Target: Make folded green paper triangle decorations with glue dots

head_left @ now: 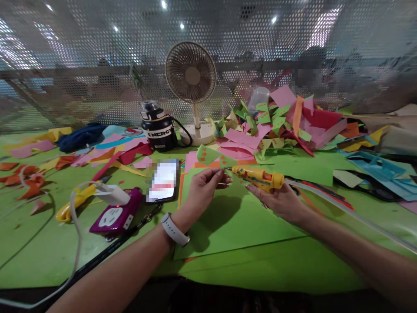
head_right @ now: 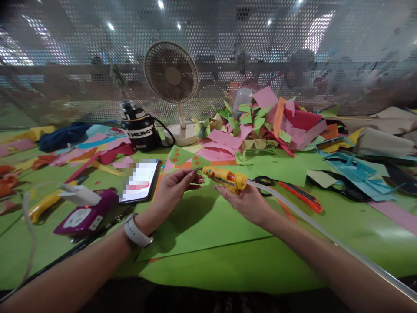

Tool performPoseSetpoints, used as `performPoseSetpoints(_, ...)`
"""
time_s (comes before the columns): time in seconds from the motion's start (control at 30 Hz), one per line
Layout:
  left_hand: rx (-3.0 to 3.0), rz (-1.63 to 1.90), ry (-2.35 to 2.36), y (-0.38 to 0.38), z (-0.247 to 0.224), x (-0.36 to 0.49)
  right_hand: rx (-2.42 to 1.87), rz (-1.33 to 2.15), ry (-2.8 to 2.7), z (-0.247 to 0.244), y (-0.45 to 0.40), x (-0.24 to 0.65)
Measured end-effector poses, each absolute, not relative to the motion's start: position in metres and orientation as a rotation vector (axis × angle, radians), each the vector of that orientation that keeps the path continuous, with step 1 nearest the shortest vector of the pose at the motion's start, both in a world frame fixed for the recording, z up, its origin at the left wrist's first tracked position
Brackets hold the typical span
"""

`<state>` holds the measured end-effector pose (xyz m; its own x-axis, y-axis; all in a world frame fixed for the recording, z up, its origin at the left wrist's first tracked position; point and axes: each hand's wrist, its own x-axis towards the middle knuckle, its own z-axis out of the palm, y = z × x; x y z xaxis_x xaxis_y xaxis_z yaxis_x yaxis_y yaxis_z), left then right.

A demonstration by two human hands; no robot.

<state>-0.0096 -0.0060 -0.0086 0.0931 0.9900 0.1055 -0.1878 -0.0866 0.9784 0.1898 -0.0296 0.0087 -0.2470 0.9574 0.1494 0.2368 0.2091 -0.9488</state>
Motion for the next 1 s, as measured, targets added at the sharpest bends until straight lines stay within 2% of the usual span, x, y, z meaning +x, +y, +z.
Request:
performPoseSetpoints(0.3,1.343,1.337,0.990,-0.006,-0.008,-0.009,-1.174,0.994,-1.754,0.011,-0.032,0.189)
performPoseSetpoints(0.57,1.291,1.398,1.041,-0.005,-0.005,-0.012,-1.416,0.385,-2.205,0.020,-0.036,0.213)
performPoseSetpoints(0.8,1.095,1.398,1.020,-0.002,-0.005,-0.013,-1.659,0.105,-2.204,0.040,-0.050,0.307)
performPoseSetpoints(1.0,1.008,1.383,1.028,-0.002,-0.005,-0.011,-1.926,0.085,-2.054,0.039,-0.068,0.395)
